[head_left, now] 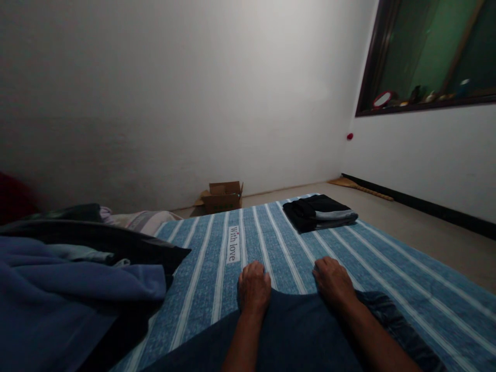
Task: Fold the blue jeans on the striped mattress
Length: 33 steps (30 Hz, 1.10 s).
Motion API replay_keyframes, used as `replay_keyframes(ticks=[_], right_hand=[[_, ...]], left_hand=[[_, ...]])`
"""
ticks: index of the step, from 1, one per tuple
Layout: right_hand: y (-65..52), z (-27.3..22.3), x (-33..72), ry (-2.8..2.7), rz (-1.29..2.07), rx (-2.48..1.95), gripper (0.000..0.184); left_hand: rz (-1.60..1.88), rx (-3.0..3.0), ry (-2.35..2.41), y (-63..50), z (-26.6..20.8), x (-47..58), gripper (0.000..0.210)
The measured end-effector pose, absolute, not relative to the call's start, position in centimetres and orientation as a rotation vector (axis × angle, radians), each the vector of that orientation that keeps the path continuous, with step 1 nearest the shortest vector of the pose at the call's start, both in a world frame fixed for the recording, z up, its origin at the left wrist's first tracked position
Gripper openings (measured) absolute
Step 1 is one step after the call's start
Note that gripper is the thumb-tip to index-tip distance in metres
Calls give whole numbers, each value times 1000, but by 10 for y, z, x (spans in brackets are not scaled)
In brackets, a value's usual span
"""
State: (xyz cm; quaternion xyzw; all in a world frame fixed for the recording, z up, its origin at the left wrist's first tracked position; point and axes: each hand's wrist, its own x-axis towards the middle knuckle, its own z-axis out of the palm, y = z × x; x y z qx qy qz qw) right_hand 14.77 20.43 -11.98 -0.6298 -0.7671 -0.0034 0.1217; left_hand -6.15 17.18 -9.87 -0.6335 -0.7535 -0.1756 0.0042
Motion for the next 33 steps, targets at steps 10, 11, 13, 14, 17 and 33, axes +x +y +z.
replay_keyframes(ticks=[10,11,13,14,17,33], right_hand=[[205,-122,149,-2233,-17,-1837,14],[205,-122,149,-2235,-16,-1836,14],[204,-121,148,-2236,-17,-1833,14],[204,-121,148,-2236,-20,-1831,14],[203,-120,148,-2235,-26,-1829,14],[202,-119,149,-2233,-63,-1830,16]], left_hand=[[-570,-1985,-2343,173,-100,-62,7],[-572,-1986,-2341,173,-100,-62,7],[-574,-1984,-2343,173,-100,-62,7],[-573,-1983,-2345,173,-100,-62,7],[-572,-1983,-2347,174,-100,-62,7],[-574,-1993,-2329,175,-101,-61,6]])
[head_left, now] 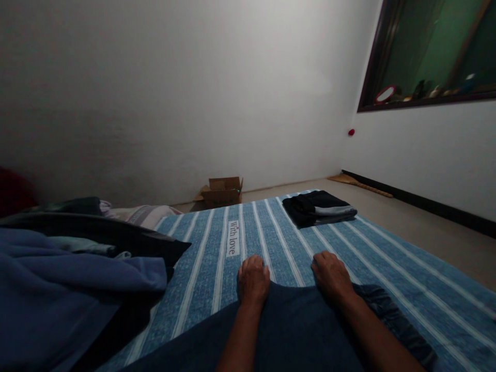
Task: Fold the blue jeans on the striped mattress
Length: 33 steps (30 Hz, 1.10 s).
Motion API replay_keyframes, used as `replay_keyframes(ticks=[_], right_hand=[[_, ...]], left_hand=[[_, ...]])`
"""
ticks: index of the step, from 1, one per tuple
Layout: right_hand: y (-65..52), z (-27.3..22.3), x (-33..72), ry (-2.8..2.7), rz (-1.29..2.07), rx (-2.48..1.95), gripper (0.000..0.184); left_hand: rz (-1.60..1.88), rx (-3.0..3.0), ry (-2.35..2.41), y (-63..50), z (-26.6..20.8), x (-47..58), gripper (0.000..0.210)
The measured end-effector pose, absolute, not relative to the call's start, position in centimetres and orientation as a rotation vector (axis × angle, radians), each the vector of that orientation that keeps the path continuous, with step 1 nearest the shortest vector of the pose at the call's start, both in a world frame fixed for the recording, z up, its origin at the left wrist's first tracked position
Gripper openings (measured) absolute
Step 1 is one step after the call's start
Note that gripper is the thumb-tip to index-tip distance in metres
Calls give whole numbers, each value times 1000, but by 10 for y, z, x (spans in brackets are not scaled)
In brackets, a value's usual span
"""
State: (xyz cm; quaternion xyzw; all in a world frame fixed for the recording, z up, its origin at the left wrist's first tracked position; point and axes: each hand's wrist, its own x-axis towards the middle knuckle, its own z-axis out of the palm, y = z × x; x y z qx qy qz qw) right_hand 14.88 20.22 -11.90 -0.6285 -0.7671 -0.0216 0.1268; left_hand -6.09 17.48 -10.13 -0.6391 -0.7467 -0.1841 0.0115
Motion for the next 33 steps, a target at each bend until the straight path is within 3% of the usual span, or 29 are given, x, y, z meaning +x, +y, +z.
replay_keyframes(ticks=[33], right_hand=[[203,-120,154,-2268,-80,-1883,18]], left_hand=[[-597,-1991,-2358,173,-101,-55,4]])
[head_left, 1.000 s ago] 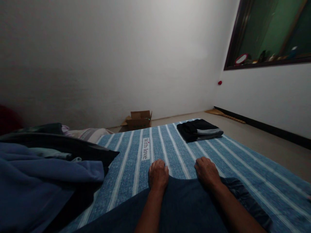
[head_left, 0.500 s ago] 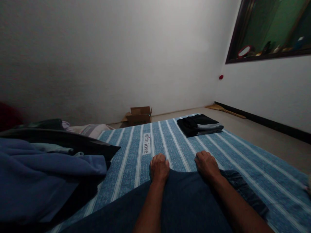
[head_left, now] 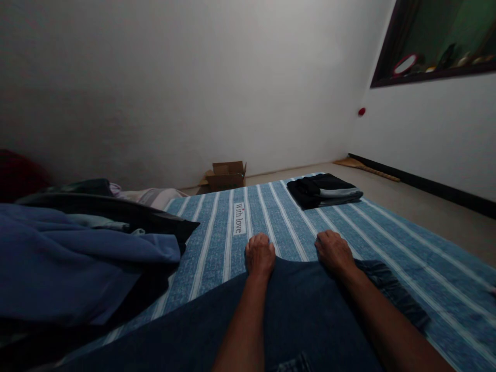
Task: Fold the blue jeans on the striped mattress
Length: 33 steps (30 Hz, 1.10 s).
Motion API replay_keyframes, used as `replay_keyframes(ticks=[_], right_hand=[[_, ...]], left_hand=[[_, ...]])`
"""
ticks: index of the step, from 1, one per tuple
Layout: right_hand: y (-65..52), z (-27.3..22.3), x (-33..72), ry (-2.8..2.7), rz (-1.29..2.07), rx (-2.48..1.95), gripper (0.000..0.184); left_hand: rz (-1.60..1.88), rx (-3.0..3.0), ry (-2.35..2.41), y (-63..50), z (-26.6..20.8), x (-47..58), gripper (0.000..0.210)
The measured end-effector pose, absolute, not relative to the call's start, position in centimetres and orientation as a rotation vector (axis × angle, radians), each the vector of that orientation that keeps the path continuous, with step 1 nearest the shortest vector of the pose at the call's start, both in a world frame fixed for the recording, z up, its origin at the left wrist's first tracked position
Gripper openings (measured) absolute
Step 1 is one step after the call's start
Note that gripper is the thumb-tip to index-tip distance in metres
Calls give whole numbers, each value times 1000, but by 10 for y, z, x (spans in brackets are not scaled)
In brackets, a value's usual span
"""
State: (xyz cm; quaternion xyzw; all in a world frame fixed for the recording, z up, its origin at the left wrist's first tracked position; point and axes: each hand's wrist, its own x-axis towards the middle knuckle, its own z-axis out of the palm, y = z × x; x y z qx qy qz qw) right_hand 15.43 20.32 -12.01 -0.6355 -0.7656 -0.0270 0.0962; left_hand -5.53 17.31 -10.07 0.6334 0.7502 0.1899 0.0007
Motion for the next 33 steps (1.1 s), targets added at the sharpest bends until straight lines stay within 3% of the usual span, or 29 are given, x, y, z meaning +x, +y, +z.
replay_keyframes(ticks=[24,33], right_hand=[[205,-148,179,-2355,-105,-1808,26],[209,-156,186,-2340,-14,-1855,30]], left_hand=[[602,1899,2266,160,-111,-42,18],[561,2009,2182,139,-88,-59,22]])
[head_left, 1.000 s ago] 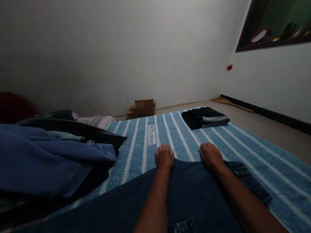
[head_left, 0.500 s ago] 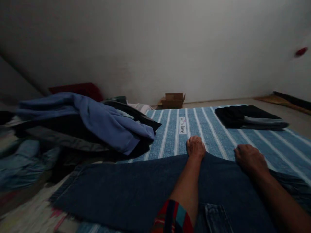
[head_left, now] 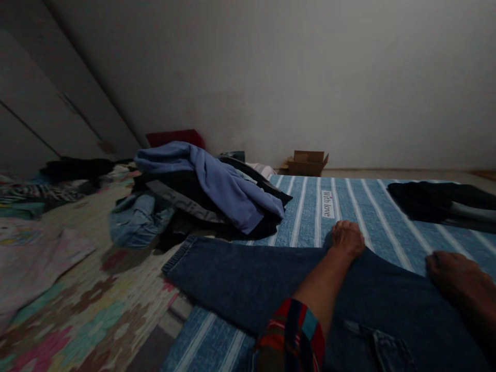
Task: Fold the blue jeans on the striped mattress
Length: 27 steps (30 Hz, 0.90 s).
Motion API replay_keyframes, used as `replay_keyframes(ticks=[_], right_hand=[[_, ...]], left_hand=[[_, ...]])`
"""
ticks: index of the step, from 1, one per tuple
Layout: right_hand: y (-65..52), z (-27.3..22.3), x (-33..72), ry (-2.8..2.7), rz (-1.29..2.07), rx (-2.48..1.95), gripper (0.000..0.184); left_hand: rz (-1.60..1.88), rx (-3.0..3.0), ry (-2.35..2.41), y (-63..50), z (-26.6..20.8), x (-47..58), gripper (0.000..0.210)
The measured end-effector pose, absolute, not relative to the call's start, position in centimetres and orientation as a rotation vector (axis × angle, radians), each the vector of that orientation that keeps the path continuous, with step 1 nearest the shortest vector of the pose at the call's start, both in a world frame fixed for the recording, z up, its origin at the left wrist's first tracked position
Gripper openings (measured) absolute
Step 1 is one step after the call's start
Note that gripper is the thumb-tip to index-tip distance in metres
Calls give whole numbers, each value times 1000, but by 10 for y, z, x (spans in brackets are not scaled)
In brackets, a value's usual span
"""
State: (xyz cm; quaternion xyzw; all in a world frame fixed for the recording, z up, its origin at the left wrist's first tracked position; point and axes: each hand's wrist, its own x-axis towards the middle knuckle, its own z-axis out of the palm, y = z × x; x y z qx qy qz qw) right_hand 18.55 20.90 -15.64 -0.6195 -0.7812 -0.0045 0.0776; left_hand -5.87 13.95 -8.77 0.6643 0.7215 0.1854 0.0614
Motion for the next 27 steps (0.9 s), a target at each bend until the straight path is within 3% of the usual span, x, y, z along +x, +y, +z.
replay_keyframes(ticks=[6,13,19,23,27], right_hand=[[203,-144,178,-2371,-49,-1921,31],[192,-115,160,-2384,-169,-1876,31],[156,-98,92,-2540,-197,-1461,30],[111,-106,39,-2650,-94,-1044,38],[84,-125,22,-2707,-110,-1005,50]], left_hand=[[517,2233,2048,92,-64,-97,18],[522,2289,2006,28,-75,-131,19],[483,2276,2009,6,-86,-136,29],[416,2231,2017,-1,-92,-137,38],[350,2170,2033,-9,-99,-140,51]])
